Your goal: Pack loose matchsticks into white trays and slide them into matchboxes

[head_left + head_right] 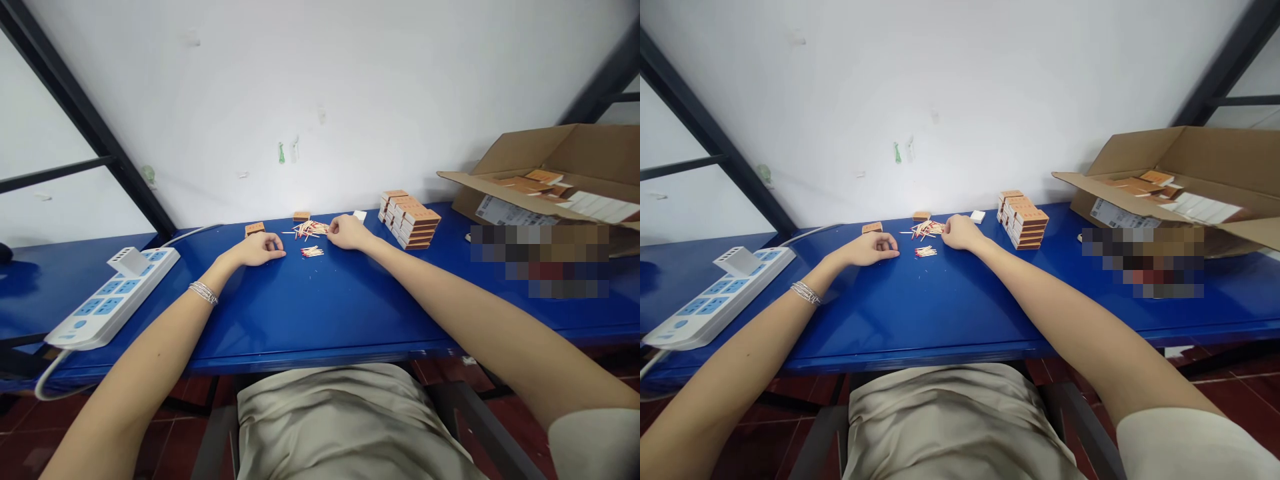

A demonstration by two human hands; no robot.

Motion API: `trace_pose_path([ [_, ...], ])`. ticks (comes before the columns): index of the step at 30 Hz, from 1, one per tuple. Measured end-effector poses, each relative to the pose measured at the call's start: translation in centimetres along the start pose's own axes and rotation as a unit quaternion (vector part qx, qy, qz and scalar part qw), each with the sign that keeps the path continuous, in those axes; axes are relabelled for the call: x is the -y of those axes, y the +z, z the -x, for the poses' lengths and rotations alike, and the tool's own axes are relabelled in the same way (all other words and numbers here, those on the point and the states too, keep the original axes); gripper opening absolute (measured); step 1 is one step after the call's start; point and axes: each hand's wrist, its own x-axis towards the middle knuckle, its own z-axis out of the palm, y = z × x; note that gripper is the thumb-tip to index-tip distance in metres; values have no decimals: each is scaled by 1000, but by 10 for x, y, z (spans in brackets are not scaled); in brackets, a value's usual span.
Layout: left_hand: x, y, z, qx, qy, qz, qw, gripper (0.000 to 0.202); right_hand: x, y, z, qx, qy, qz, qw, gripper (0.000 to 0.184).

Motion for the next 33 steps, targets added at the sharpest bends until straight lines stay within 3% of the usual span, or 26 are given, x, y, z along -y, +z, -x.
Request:
trace_pose_path([
  [5, 3, 1, -1, -2, 2, 6, 1000, 31, -1, -8, 1, 65, 2, 7, 998, 7],
  [14, 6, 1, -3, -2, 7, 1, 1000, 31, 5, 9, 1, 14, -85, 3, 996, 10],
  [20, 8, 2, -4, -2, 7, -2, 1000, 32, 12, 1, 5, -57, -113, -7, 992, 33],
  [24, 5, 1, -3, -3, 5, -5, 1000, 31, 18, -1, 8, -21, -109, -146, 983, 24],
  [28, 2, 1, -1, -3, 3, -6, 1000, 30, 27, 3, 12, 8, -74, -334, 940, 10],
  [30, 1, 1, -1, -2, 3, -5, 1000, 30, 30, 6, 14, 28, -51, -373, 926, 7],
  [33, 2, 1, -1, -1, 6, -5, 1000, 31, 30, 10, 16, 55, -36, -366, 928, 6],
])
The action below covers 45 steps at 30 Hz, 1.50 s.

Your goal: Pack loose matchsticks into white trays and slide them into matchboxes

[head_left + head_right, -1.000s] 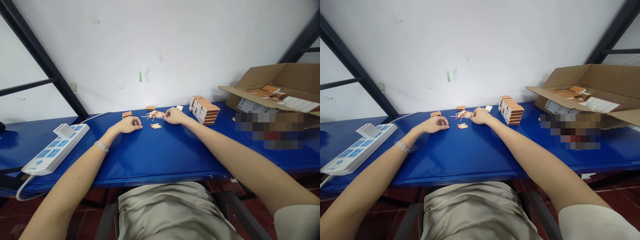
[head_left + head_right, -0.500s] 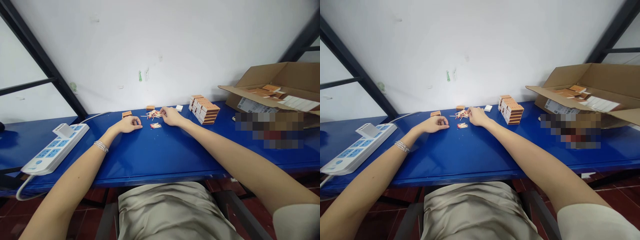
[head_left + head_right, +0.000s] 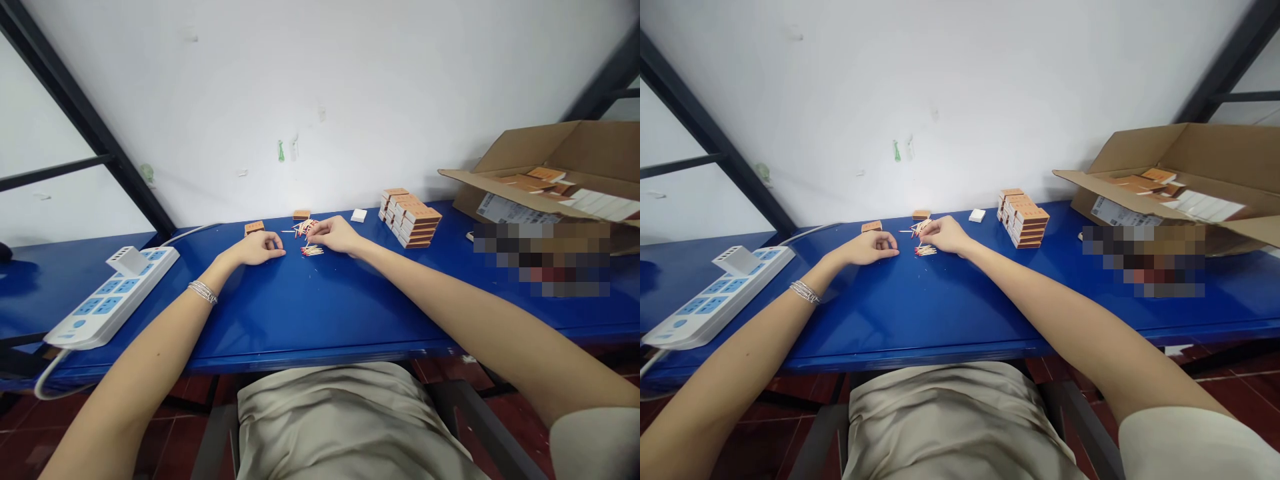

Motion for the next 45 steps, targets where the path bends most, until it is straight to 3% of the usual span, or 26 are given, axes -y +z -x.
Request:
trace_pose_path([
  [3, 2, 0, -1, 0, 3, -3, 1000, 31, -3, -2, -1, 19, 0, 56, 998, 9],
  [6, 3, 0, -2, -1, 5, -4, 1000, 31, -6, -9, -3, -10, 5, 129, 992, 14],
  [9, 5, 1, -2, 0, 3, -3, 1000, 31, -13, -16, -7, -61, -24, 253, 965, 15],
  [12, 6, 1, -3, 1, 3, 0, 1000, 31, -20, -18, -10, -68, -54, 332, 939, 15],
  [22, 4, 1, -2, -2, 2, 0, 1000, 31, -20, -9, -13, -51, -63, 383, 920, 17],
  [26, 4, 1, -2, 2, 1, -2, 1000, 31, -19, -12, -13, -52, -72, 346, 934, 16],
  [31, 4, 1, -2, -1, 5, 3, 1000, 32, -16, -17, -8, 34, -110, 290, 950, 13],
  [34, 5, 1, -2, -5, 6, 12, 1000, 32, -16, -16, -7, 33, -98, 280, 954, 18],
  [39, 4, 1, -1, -4, 2, 11, 1000, 33, -17, -9, -11, 41, -157, 316, 935, 45],
  [45, 0, 0, 0, -3, -1, -5, 1000, 33, -14, -7, -11, 56, -155, 367, 915, 41],
])
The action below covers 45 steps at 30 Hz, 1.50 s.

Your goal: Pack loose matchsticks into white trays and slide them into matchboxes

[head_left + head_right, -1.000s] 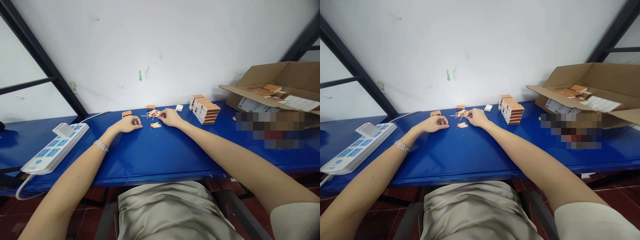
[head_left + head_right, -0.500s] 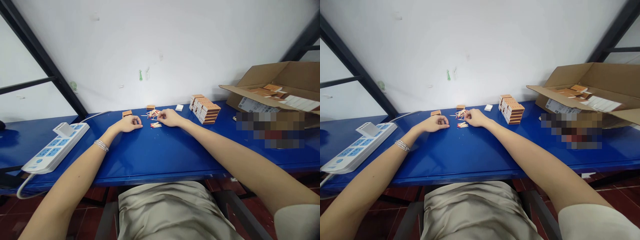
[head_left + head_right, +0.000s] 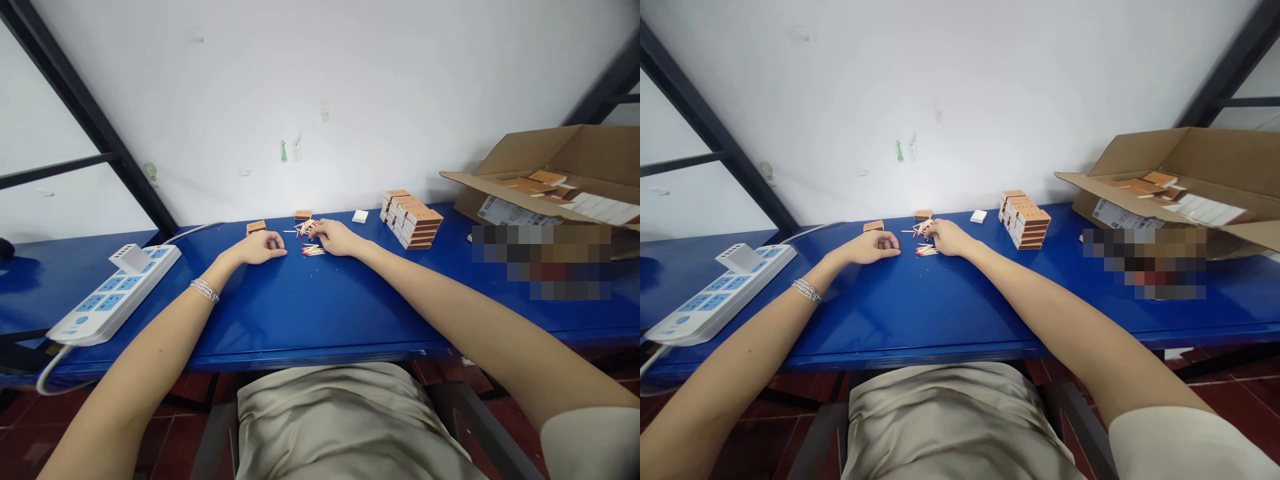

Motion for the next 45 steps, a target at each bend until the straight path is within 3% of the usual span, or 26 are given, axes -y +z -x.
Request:
trace_pose_path([
  [3, 1, 0, 0, 1, 2, 1, 1000, 32, -1, -1, 2, -13, 9, 6, 1000, 33],
  [8, 4, 1, -1, 1, 4, 2, 1000, 33, 1, 0, 1, -39, 87, -3, 995, 18],
  [14, 4, 1, -1, 1, 6, 7, 1000, 32, 1, 7, -1, -85, 159, -25, 983, 28],
  [18, 5, 1, -2, -1, 7, 11, 1000, 32, 0, 4, 1, -121, 150, -45, 980, 31],
  [22, 5, 1, -2, 0, 9, 8, 1000, 32, 2, -1, 3, -75, 95, -125, 985, 29],
  [25, 4, 1, -1, 1, 7, 7, 1000, 32, 1, 1, 2, -55, 95, -146, 983, 27],
  [30, 4, 1, -1, -1, 5, 16, 1000, 32, -4, 5, -5, -84, 128, -76, 985, 20],
  [34, 0, 1, 0, 1, 1, 24, 1000, 30, -4, 4, -13, -69, 143, -59, 986, 13],
  [45, -8, -2, 4, 5, -7, 27, 1000, 28, 3, 7, -18, -47, 189, 7, 981, 15],
])
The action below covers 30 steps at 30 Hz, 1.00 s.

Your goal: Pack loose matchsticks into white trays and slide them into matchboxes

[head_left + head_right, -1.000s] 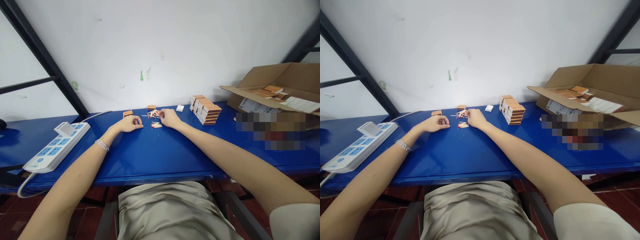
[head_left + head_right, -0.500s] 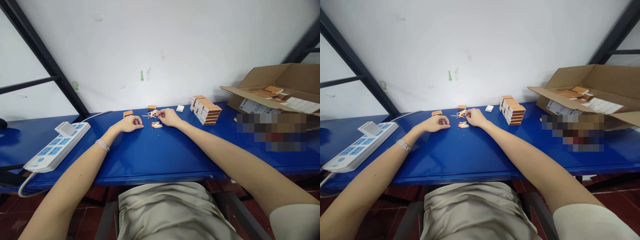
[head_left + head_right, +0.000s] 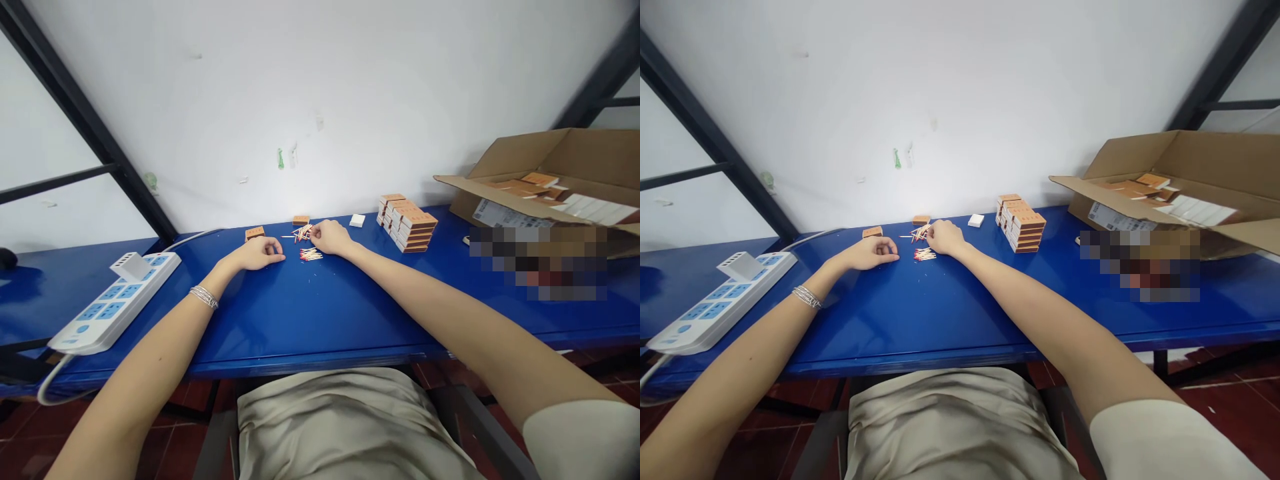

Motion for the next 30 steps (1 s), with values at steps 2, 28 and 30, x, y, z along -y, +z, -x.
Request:
trace_pose_path([
  [2, 0, 0, 0, -1, 2, -2, 1000, 28, 0, 0, 0, 0, 5, -1, 1000, 15],
  [28, 21, 3, -9, -8, 24, 19, 999, 29, 0, -13, -9, -37, 25, -48, 998, 19],
  [30, 22, 3, -9, -11, 25, 19, 999, 28, -3, -13, -10, -42, 24, -67, 997, 18],
])
